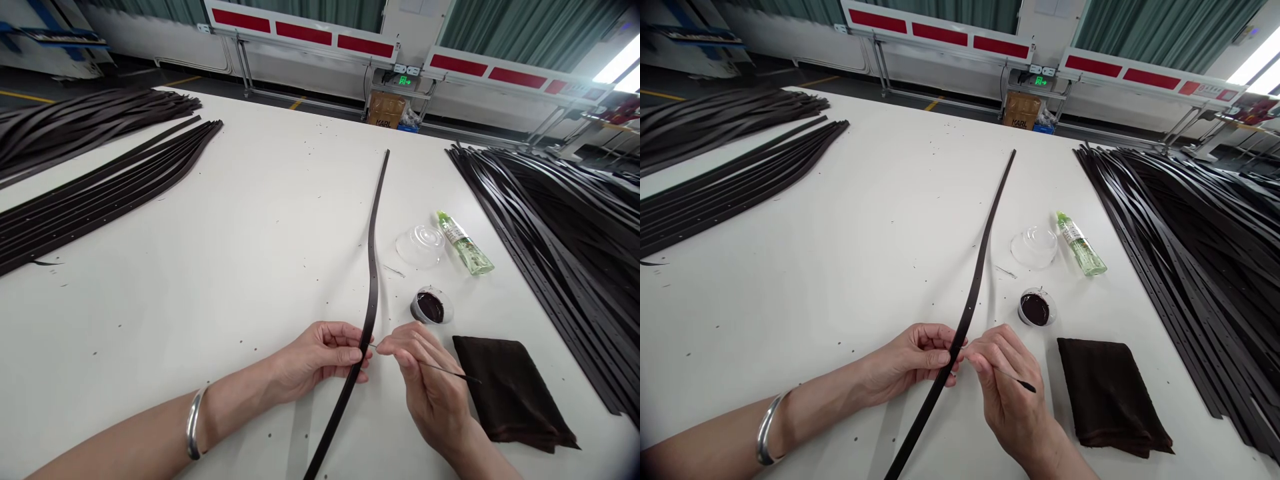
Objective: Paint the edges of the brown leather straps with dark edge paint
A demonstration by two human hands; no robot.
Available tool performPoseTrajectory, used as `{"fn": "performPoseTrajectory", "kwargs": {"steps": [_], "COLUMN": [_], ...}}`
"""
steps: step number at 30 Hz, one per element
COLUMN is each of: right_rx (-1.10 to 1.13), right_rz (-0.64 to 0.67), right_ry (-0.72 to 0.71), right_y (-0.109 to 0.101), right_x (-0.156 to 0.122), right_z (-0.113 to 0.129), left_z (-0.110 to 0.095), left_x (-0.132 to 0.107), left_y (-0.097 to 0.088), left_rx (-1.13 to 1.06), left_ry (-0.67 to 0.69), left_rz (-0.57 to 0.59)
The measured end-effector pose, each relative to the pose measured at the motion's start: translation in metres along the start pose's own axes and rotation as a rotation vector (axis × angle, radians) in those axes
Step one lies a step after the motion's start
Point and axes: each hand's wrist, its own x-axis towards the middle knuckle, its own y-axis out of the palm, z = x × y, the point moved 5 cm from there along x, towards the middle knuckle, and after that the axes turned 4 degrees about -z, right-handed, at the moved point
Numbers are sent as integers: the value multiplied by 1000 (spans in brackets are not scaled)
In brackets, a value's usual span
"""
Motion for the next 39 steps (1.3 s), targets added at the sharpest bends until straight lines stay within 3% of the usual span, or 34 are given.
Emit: {"fn": "performPoseTrajectory", "kwargs": {"steps": [6, 12, 18, 22, 27, 29, 31, 34, 36, 39], "right_rx": [39, 85, -169, -273, -276, -261, -321, -643, -898, -1037], "right_rz": [22, -151, 128, 211, 195, 104, -88, -331, -309, -74], "right_ry": [69, 132, -146, -154, -115, -66, 25, 242, 397, 411], "right_y": [0, -13, -2, 7, 8, -5, -32, -80, -104, -113], "right_x": [-2, -14, -29, -36, -30, -27, -30, -58, -88, -121], "right_z": [-3, -9, -1, -6, -8, -7, -8, -20, -36, -58], "left_z": [-1, 2, 2, 1, 1, 1, 0, -1, -1, -1], "left_x": [-1, -1, -1, 0, 0, -1, -2, -3, -3, -3], "left_y": [1, -4, -6, -6, -5, -5, -6, -7, -6, -6], "left_rx": [-14, -95, -134, -128, -117, -117, -111, -103, -107, -105], "left_ry": [-11, -5, 9, 33, 18, 3, -6, -6, -9, -8], "left_rz": [-12, -81, -70, -49, -57, -76, -100, -119, -118, -114]}}
